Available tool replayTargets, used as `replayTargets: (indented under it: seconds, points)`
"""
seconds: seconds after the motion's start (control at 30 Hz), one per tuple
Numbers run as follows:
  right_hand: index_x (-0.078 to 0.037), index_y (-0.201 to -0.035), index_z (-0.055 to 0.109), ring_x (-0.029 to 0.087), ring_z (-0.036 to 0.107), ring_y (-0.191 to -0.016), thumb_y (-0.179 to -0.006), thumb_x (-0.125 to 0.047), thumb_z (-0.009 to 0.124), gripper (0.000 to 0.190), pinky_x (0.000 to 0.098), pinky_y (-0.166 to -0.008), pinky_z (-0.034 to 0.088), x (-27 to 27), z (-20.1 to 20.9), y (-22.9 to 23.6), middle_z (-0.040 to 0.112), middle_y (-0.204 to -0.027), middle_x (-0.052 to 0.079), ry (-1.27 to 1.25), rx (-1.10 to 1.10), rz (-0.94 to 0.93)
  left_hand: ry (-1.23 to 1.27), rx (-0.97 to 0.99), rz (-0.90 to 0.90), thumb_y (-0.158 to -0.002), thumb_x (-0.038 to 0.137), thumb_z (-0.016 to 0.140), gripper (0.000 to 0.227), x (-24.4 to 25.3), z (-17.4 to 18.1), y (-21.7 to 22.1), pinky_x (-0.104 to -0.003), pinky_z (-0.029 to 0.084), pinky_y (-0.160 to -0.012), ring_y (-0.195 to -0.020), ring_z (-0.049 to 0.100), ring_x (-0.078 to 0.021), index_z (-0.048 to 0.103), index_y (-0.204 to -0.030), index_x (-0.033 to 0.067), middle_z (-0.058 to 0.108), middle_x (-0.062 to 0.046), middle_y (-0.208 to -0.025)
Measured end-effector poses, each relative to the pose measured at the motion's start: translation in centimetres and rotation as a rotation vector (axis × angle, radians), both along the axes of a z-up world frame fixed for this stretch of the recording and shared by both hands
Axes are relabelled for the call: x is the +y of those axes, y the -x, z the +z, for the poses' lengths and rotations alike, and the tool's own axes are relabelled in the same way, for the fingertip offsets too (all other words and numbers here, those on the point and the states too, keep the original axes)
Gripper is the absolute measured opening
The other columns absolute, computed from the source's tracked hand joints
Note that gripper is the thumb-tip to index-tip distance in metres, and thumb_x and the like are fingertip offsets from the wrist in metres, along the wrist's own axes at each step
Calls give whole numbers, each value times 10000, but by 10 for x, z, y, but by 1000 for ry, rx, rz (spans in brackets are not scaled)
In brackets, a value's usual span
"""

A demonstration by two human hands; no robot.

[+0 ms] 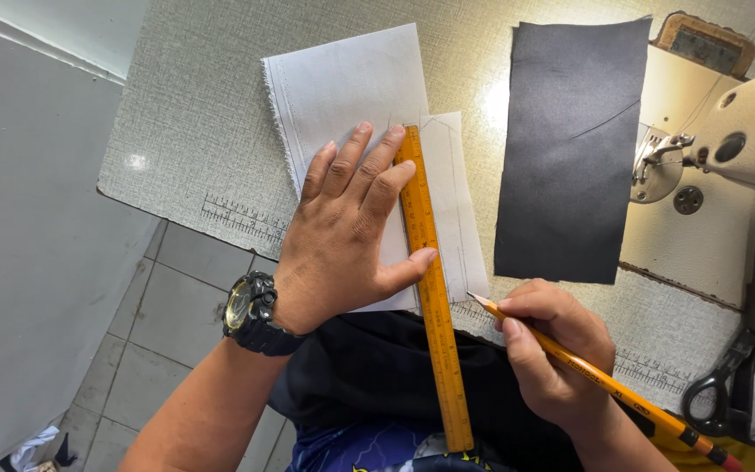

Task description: Marking measurements on paper with a ruler and pencil, then cutting out the pattern pieces using scissors at a sewing workstation.

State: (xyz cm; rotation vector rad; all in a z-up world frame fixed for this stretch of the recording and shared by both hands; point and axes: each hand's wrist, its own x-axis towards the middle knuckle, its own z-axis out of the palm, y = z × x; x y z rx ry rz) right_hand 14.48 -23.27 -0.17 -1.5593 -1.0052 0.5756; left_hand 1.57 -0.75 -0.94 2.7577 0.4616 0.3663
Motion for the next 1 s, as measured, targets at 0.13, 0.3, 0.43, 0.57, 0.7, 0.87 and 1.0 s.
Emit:
replayTargets:
  seconds: [0.13,0.3,0.43,0.57,0.7,0.87,1.0]
  points:
    - [-9,-1012,626,165,631,-707,-921,2,572,106,241,-655,529,-1,0,0,661,-834,103,12,13,-2,-2,-5,8,-845,624,804,816,-1,-1,-1,-588,247,-1248,-1510,359,-395,486,-1382,98,401,-139,-1608]
    - [-52,-1066,525,108,523,-633,-944,-1,588,147,214,-579,438,-3,-3,3,611,-877,98,3,121,-9,16,3,16,-839,605,817,819,-1,0,-2,-614,230,-1257,-1522,345,-400,481,-1390,101,387,-137,-1621]
    - [-63,-1026,571,136,575,-695,-935,20,622,133,223,-647,492,5,5,1,615,-848,90,12,33,7,0,21,16,-836,615,804,813,-1,1,-3,-616,237,-1246,-1519,344,-392,480,-1378,103,386,-135,-1619]
    - [-46,-1059,619,150,618,-796,-930,22,631,146,216,-722,526,3,7,0,646,-959,117,31,89,-11,-29,24,18,-838,627,781,801,-1,1,-3,-598,239,-1238,-1509,357,-390,490,-1366,101,394,-133,-1613]
    - [-32,-1111,625,167,659,-899,-941,17,614,177,227,-806,555,1,9,-2,669,-993,115,24,107,-25,11,52,-13,-762,676,813,925,1,4,-1,-599,183,-1261,-1525,308,-395,464,-1391,94,354,-140,-1628]
    - [-20,-1129,625,174,670,-914,-944,0,613,187,227,-802,565,1,8,-2,677,-997,127,23,101,-29,25,61,-18,-738,735,811,991,2,3,-1,-611,172,-1261,-1531,288,-399,448,-1402,94,344,-141,-1631]
    - [-4,-1144,632,174,672,-870,-957,-39,581,197,239,-822,575,4,11,-2,672,-1004,152,22,136,-29,17,55,-16,-732,738,814,991,1,2,-1,-602,166,-1262,-1533,288,-395,453,-1393,94,339,-142,-1633]
